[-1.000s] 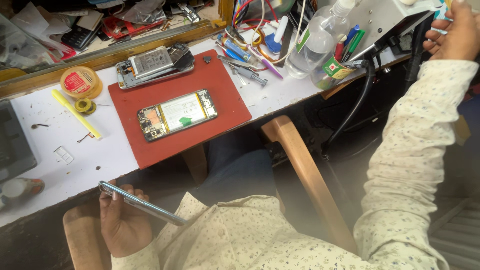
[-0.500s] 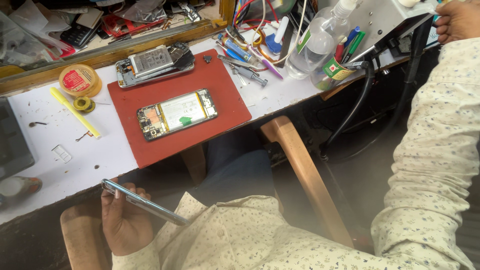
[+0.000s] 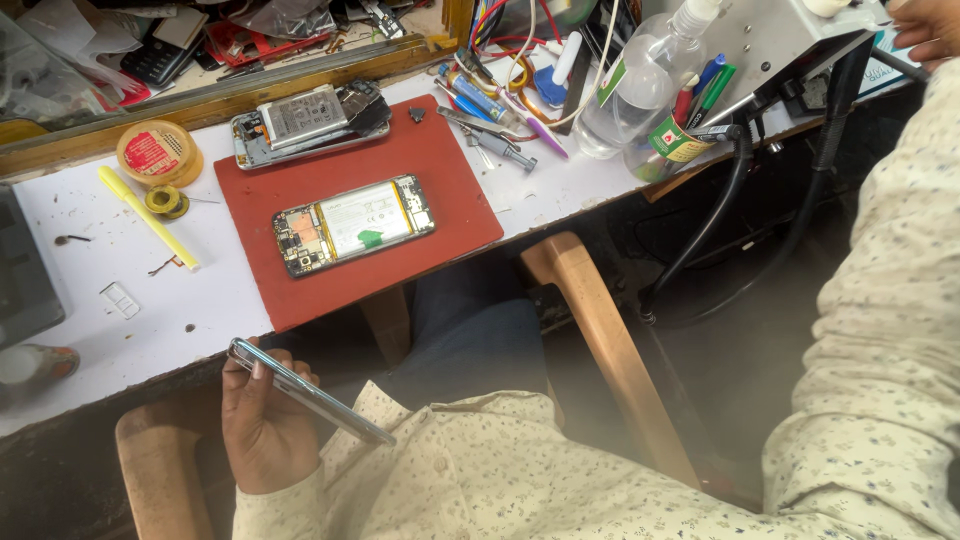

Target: The person disassembles a smartphone, removes the back cover, and uses a small metal tool to pry and separate internal components. They then apply adhesive tape to the back cover and reattach it to the phone body. The work is performed on a cluttered workbench with tools and spare parts visible.

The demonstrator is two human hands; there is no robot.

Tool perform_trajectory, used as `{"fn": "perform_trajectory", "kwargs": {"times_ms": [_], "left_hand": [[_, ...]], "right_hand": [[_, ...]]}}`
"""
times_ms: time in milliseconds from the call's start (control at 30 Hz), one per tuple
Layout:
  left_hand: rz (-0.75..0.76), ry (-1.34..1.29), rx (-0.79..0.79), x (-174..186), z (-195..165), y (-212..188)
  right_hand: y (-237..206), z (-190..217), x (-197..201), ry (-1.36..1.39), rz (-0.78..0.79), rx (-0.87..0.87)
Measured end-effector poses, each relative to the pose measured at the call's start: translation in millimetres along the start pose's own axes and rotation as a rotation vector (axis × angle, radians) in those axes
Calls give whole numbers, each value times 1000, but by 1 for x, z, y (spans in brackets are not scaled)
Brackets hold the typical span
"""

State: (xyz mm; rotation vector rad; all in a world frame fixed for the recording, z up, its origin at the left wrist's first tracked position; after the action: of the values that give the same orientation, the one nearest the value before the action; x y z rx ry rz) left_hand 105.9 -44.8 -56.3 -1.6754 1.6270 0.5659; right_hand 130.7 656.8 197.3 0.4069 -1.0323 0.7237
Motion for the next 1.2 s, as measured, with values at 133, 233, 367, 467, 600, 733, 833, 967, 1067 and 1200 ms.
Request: {"fn": "perform_trajectory", "kwargs": {"times_ms": [133, 233, 367, 467, 600, 733, 833, 967, 1067, 1200], "left_hand": [[9, -8, 12, -1, 3, 2], [-2, 1, 16, 0, 3, 2], [-8, 3, 27, -2, 5, 3], [8, -13, 19, -4, 6, 2], [-8, 4, 8, -2, 2, 3], [19, -4, 13, -7, 1, 4], [53, -22, 3, -17, 2, 7], [88, -62, -56, -43, 7, 16], [157, -105, -114, -72, 16, 31], [201, -230, -138, -104, 26, 44]], "right_hand": [[4, 8, -6, 50, 182, -147], [1, 13, -10, 144, 279, -220], [-5, 23, -10, 69, 249, -157], [-5, 32, -14, 3, 285, -129], [0, 28, -13, 110, 274, -139], [3, 8, -6, 157, 98, 11], [-4, -12, -7, 386, -73, 150], [-50, -12, -45, 1017, -65, 277], [-135, 45, -109, 1334, 95, 505], [-246, 146, -193, 1486, 338, 453]]}}
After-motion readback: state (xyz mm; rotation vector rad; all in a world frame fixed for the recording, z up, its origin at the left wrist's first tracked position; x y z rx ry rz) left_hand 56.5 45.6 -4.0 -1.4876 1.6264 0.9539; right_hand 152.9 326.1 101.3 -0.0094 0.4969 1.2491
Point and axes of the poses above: each hand's wrist, its own y-axis towards the middle knuckle, its own x-axis out of the back of the hand, z = x × y, the point moved 6 cm from there along y, towards the middle knuckle, and after that the axes turned 1 degree about -z, right-handed, at the moved point
